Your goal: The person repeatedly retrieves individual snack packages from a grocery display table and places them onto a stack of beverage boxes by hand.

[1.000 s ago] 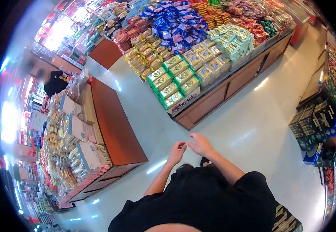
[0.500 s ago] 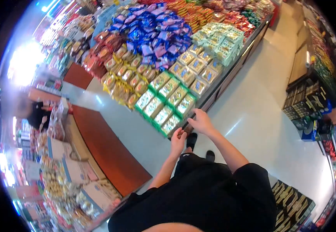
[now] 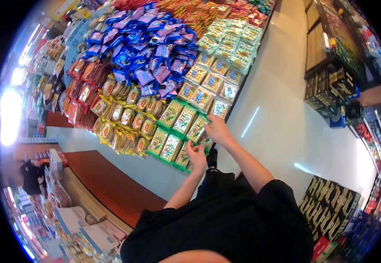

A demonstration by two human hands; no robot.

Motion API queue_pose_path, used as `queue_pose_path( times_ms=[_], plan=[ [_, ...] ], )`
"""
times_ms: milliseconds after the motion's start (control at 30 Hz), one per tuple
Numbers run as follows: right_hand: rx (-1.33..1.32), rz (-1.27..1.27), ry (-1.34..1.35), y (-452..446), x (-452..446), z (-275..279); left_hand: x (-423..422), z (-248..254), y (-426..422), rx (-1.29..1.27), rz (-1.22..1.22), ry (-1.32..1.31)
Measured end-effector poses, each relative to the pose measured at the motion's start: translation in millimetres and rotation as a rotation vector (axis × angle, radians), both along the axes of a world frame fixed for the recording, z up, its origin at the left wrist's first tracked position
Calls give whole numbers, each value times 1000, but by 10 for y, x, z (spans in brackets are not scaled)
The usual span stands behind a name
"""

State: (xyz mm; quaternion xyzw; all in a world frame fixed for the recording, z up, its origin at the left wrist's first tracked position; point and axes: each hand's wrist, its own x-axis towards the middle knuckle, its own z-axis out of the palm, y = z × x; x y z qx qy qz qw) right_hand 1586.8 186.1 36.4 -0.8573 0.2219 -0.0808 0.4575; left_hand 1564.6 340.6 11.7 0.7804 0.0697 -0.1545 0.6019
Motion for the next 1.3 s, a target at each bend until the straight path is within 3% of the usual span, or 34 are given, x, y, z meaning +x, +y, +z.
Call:
queue_pose_path(
  times_ms=[200,300,433,500,833,967,1167,1300],
  plan=[
    [165,-193,-2,92,-519,102,-202,-171,173,-124,45,16],
    [35,-248,-58,99,-1019,-41,-427,-11,91,2,-70,-3],
    [38,-453,-88,-18,-1910,51,-887,280,-279,-103,-233,2],
    [60,-571,-69,-103,-2477,74,-1161,64,-464,-195,-343,-45],
    [-95,-1210,-118,-380,-5581,148,-3551,-75,-1601,-162,-1134,90],
    [-48,-1494,-95,-132,-6602,189,-4455,340,-1799,-110,-1549,-125],
    [-48,-1884,-12,373,-7411,-33,-5441,254,-1978,-72,-1949,-266],
    [156,-2094,21,707,-7774,-156,-6123,233,-2089,44,-2174,-295]
  ],
)
